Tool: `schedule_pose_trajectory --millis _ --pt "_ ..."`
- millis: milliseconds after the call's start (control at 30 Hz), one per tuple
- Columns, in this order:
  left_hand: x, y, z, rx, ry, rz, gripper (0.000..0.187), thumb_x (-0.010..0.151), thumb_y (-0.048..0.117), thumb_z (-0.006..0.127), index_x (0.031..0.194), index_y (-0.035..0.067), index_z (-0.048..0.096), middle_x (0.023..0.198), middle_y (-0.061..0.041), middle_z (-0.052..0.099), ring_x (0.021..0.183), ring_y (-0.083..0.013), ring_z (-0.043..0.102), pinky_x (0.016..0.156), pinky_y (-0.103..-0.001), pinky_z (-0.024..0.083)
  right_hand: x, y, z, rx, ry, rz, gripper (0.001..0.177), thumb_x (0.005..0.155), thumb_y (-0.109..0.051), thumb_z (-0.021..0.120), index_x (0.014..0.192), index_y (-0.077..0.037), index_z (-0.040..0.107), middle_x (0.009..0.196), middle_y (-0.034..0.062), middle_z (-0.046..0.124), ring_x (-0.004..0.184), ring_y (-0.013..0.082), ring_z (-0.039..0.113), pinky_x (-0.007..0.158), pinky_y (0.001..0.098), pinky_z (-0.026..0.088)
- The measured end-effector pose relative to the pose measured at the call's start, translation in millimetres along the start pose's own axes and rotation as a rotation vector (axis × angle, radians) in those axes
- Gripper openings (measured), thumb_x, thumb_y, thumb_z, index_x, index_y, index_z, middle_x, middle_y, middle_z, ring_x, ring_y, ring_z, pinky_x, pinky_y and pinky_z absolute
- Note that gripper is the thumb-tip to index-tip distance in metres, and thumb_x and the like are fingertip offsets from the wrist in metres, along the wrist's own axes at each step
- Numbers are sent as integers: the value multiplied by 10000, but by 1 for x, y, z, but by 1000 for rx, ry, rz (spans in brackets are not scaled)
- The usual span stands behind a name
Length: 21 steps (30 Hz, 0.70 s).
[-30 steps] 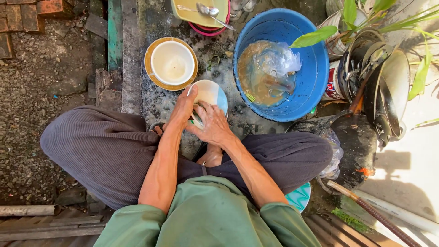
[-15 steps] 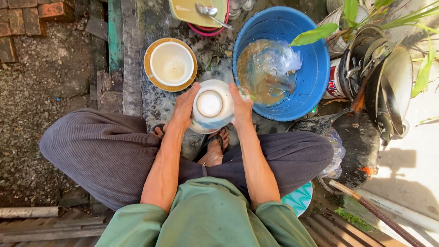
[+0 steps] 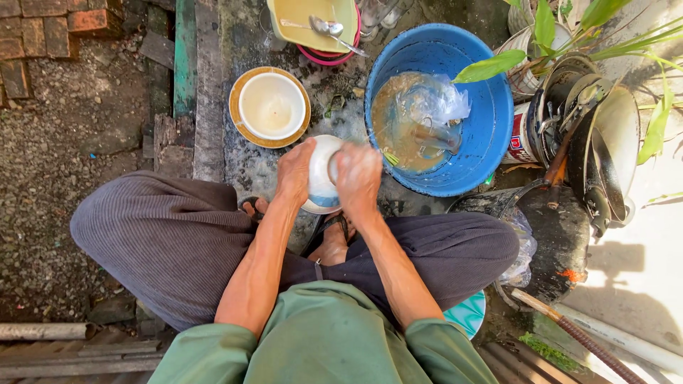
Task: Washing dishes, plates, and glasses in an outdoor basin using a sponge.
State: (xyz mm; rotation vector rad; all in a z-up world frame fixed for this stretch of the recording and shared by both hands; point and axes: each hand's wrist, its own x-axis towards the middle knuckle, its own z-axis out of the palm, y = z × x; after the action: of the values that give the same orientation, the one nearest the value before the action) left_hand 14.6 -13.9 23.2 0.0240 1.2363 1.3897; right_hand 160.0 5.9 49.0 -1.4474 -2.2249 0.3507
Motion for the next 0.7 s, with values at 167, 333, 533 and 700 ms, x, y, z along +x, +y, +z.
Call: schedule_pose_trajectory --millis 167,333,533,700 --pt "26 -57 -18 212 -92 238 446 1010 312 640 1238 -66 700 1151 -144 742 987 -182 666 871 -345 560 33 -25 -4 29 -164 -72 227 1027 -277 626 1074 -71 710 1062 143 677 1048 323 605 956 475 483" --pt "-1 -8 -5 -104 202 -94 477 983 341 615 1286 -28 633 1093 -156 690 890 -259 710 764 -400 607 -8 -68 -18 40 -154 -386 254 982 -224 639 1165 -51 675 1047 139 647 1067 331 590 941 508 442" --pt "8 4 -8 -316 163 118 397 1007 345 605 1144 -19 683 1032 -101 733 878 -204 701 736 -367 600 -26 -16 17 381 368 52 393 1141 -330 474 1308 20 536 1249 195 556 1224 324 531 1094 477 410" --pt "-62 49 20 794 -217 571 278 981 345 690 884 93 758 711 -33 683 664 -120 617 604 -324 500 12 56 21 1507 -146 793 599 1101 -558 575 1117 39 629 1012 168 659 913 297 605 838 438 513"
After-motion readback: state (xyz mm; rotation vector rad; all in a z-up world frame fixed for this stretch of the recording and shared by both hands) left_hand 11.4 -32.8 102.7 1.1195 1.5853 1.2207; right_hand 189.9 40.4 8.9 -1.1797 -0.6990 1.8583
